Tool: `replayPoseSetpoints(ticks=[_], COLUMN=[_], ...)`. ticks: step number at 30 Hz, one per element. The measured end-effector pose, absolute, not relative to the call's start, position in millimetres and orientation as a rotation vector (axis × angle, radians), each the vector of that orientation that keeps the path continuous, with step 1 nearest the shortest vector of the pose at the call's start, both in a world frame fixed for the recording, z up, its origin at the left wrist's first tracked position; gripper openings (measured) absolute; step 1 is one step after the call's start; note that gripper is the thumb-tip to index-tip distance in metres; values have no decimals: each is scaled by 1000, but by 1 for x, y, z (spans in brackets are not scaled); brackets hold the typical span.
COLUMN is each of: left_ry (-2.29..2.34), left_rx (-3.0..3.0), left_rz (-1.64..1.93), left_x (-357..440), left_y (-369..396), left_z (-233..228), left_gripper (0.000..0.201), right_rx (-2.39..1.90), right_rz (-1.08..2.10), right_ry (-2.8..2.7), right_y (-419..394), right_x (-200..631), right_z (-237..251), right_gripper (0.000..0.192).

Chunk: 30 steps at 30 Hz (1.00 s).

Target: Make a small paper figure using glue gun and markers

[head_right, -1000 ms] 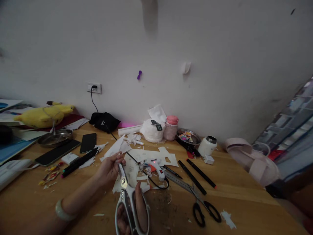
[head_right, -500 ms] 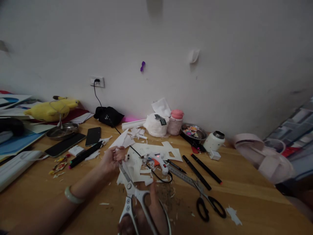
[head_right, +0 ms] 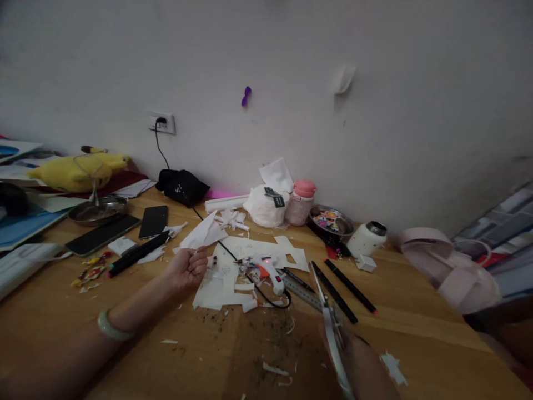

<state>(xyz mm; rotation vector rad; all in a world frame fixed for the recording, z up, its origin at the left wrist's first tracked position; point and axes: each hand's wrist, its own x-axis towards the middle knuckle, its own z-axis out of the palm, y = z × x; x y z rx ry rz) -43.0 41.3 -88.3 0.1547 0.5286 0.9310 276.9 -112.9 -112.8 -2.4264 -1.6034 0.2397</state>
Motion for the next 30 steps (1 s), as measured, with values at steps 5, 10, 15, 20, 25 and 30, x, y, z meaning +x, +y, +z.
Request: replayPoseSetpoints(ticks=[5, 10, 15, 20, 25, 30], left_ry=[564, 595, 733, 968, 867, 918], left_rx=[223, 272, 378, 711, 883, 747], left_rz=[820, 605, 460, 299, 171, 241], left_x=[-33, -17, 7, 16, 12, 15], left_y=[29, 7, -30, -58, -61, -56], left_z=[-88, -92, -99, -105, -102, -94], left_gripper=[24, 28, 25, 38, 47, 36], right_rx=[-2417, -2624, -2564, -2550, -2295, -1775], right_rz=[424, 424, 278, 49, -217, -65], right_ry=[-1686, -1576, -1634, -1759, -1828, -2092], right_y=[-115, -105, -105, -111, -107, -74], right_x=[285, 279, 279, 278, 261, 194], right_z=[-105, -109, -122, -128, -108, -59], right_gripper=[33, 40, 40, 35, 36, 19])
